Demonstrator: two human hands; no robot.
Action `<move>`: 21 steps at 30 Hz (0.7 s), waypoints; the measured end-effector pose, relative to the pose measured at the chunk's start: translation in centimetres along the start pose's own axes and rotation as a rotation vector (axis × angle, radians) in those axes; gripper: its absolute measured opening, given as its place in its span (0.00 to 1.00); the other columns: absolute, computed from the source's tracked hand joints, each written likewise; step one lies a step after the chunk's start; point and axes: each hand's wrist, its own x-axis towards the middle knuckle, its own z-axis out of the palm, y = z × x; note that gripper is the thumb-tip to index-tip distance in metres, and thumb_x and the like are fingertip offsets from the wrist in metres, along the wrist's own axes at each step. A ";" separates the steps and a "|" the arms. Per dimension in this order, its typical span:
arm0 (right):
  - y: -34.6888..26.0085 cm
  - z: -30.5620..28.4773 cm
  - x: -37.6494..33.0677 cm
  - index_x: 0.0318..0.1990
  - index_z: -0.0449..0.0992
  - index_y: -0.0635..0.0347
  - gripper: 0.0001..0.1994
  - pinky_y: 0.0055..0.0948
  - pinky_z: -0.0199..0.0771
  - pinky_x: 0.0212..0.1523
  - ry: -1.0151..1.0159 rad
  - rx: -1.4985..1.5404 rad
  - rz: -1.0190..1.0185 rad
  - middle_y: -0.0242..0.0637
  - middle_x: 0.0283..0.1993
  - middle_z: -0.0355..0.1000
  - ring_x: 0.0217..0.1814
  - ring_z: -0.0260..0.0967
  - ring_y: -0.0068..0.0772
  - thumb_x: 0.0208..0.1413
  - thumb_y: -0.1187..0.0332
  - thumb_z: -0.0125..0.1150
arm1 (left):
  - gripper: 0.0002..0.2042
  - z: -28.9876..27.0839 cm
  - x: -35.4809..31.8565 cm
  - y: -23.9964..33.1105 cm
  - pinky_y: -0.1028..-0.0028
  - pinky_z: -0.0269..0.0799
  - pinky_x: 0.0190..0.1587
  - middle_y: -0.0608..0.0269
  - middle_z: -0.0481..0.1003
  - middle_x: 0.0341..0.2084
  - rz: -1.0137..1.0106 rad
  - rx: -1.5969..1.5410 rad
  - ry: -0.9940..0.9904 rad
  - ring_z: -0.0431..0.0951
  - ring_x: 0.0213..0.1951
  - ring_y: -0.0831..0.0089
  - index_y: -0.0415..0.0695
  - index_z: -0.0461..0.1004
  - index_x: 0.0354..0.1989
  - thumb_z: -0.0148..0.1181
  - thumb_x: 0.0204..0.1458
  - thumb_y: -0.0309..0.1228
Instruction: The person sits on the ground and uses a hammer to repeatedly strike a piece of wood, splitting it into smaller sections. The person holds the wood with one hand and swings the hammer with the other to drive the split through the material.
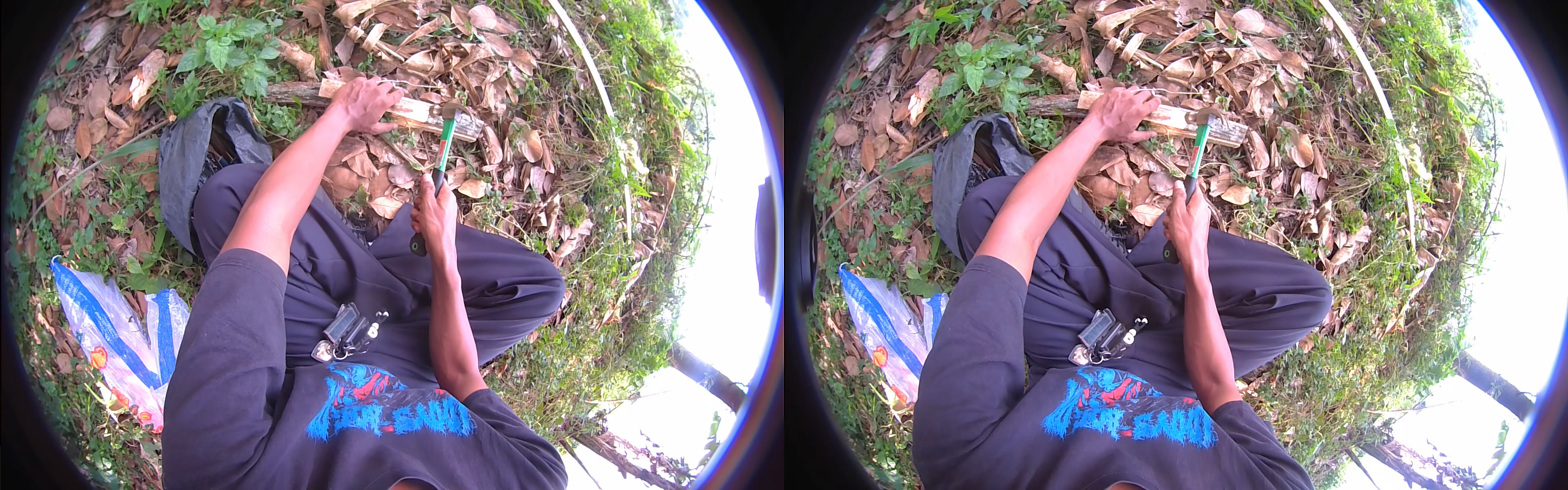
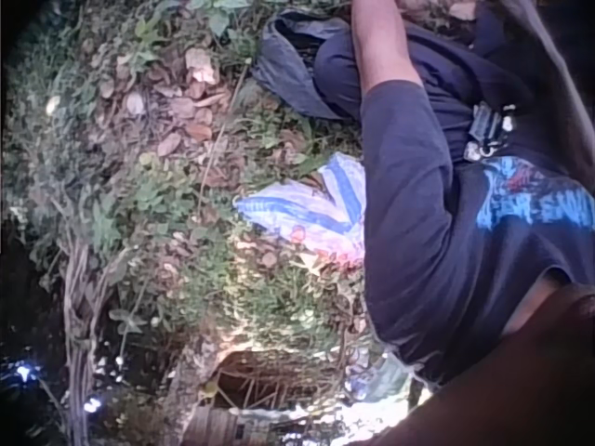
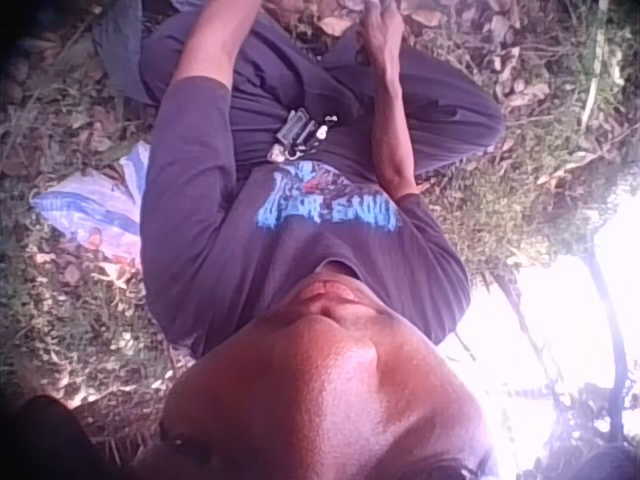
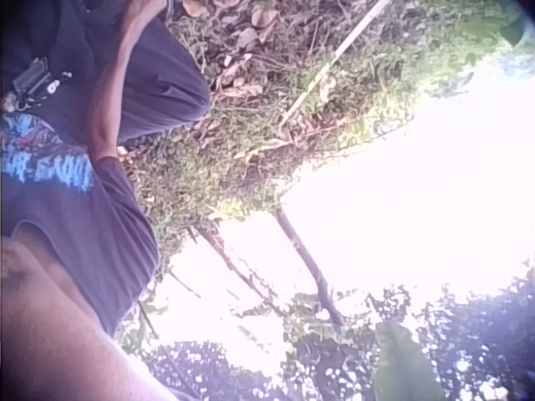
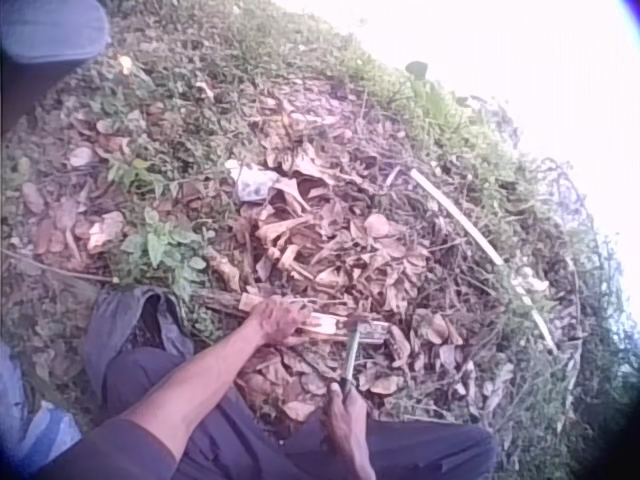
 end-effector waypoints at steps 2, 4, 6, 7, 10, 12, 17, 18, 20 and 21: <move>0.2 -0.2 0.2 0.37 0.62 0.55 0.13 0.21 0.54 0.11 0.000 0.011 -0.007 0.25 0.21 0.58 0.13 0.54 0.15 0.72 0.59 0.51 | 0.33 -0.5 -0.1 0.2 0.59 0.78 0.48 0.56 0.77 0.42 0.000 -0.026 0.018 0.81 0.42 0.59 0.44 0.72 0.56 0.65 0.50 0.58; 0.4 -0.4 0.3 0.38 0.62 0.55 0.13 0.21 0.54 0.11 -0.009 0.019 0.007 0.25 0.21 0.58 0.13 0.54 0.15 0.72 0.58 0.51 | 0.34 -0.7 0.0 0.3 0.54 0.74 0.54 0.56 0.76 0.44 -0.003 -0.058 0.017 0.78 0.48 0.58 0.45 0.72 0.58 0.62 0.52 0.59; 0.5 -0.4 0.4 0.38 0.62 0.55 0.13 0.21 0.54 0.11 -0.014 0.026 0.014 0.26 0.21 0.58 0.14 0.54 0.15 0.72 0.58 0.51 | 0.33 -0.6 0.0 0.3 0.50 0.69 0.59 0.55 0.76 0.47 -0.011 -0.063 0.025 0.76 0.53 0.57 0.46 0.72 0.59 0.60 0.53 0.59; 0.5 -0.3 0.5 0.38 0.62 0.55 0.13 0.21 0.54 0.11 -0.011 0.029 0.015 0.26 0.21 0.58 0.14 0.54 0.15 0.72 0.58 0.51 | 0.33 -0.5 0.1 0.5 0.49 0.67 0.61 0.55 0.75 0.47 -0.014 -0.051 0.035 0.74 0.55 0.57 0.46 0.72 0.60 0.59 0.54 0.58; 0.6 -0.3 0.4 0.38 0.62 0.55 0.13 0.21 0.54 0.11 -0.013 0.030 0.016 0.26 0.21 0.58 0.14 0.54 0.15 0.72 0.58 0.51 | 0.28 -0.2 0.5 1.2 0.49 0.64 0.63 0.56 0.75 0.49 -0.028 -0.087 0.030 0.73 0.57 0.57 0.47 0.72 0.60 0.57 0.57 0.53; 0.7 -0.1 0.5 0.38 0.62 0.55 0.13 0.21 0.53 0.11 -0.020 0.031 0.019 0.26 0.21 0.58 0.13 0.54 0.15 0.71 0.58 0.51 | 0.25 0.5 0.9 2.1 0.50 0.64 0.63 0.57 0.74 0.50 -0.010 -0.084 0.098 0.73 0.57 0.57 0.48 0.73 0.59 0.57 0.58 0.48; 1.3 -0.1 0.6 0.38 0.63 0.56 0.11 0.22 0.57 0.12 -0.041 0.028 0.034 0.24 0.18 0.58 0.14 0.57 0.17 0.72 0.61 0.49 | 0.16 2.1 1.5 4.1 0.55 0.65 0.62 0.59 0.74 0.51 0.045 -0.138 0.284 0.72 0.59 0.60 0.47 0.77 0.52 0.56 0.56 0.36; 1.4 -0.1 0.6 0.38 0.63 0.56 0.10 0.22 0.57 0.12 -0.047 0.041 0.031 0.24 0.18 0.58 0.14 0.57 0.17 0.72 0.62 0.49 | 0.15 2.1 1.6 4.2 0.54 0.65 0.62 0.58 0.74 0.52 0.034 -0.191 0.264 0.72 0.60 0.59 0.47 0.78 0.50 0.55 0.57 0.36; 1.5 -0.1 0.6 0.38 0.62 0.56 0.10 0.22 0.57 0.12 -0.063 0.068 0.024 0.24 0.18 0.57 0.13 0.56 0.16 0.72 0.62 0.49 | 0.14 2.2 1.7 4.4 0.56 0.65 0.62 0.59 0.75 0.50 0.010 -0.237 0.301 0.72 0.59 0.60 0.47 0.79 0.47 0.56 0.56 0.36; 1.5 0.0 0.6 0.38 0.62 0.56 0.10 0.22 0.57 0.12 -0.059 0.077 0.024 0.24 0.19 0.57 0.13 0.56 0.16 0.72 0.62 0.49 | 0.13 2.2 1.8 4.5 0.56 0.65 0.61 0.59 0.76 0.49 -0.003 -0.259 0.319 0.73 0.58 0.60 0.47 0.80 0.46 0.57 0.55 0.35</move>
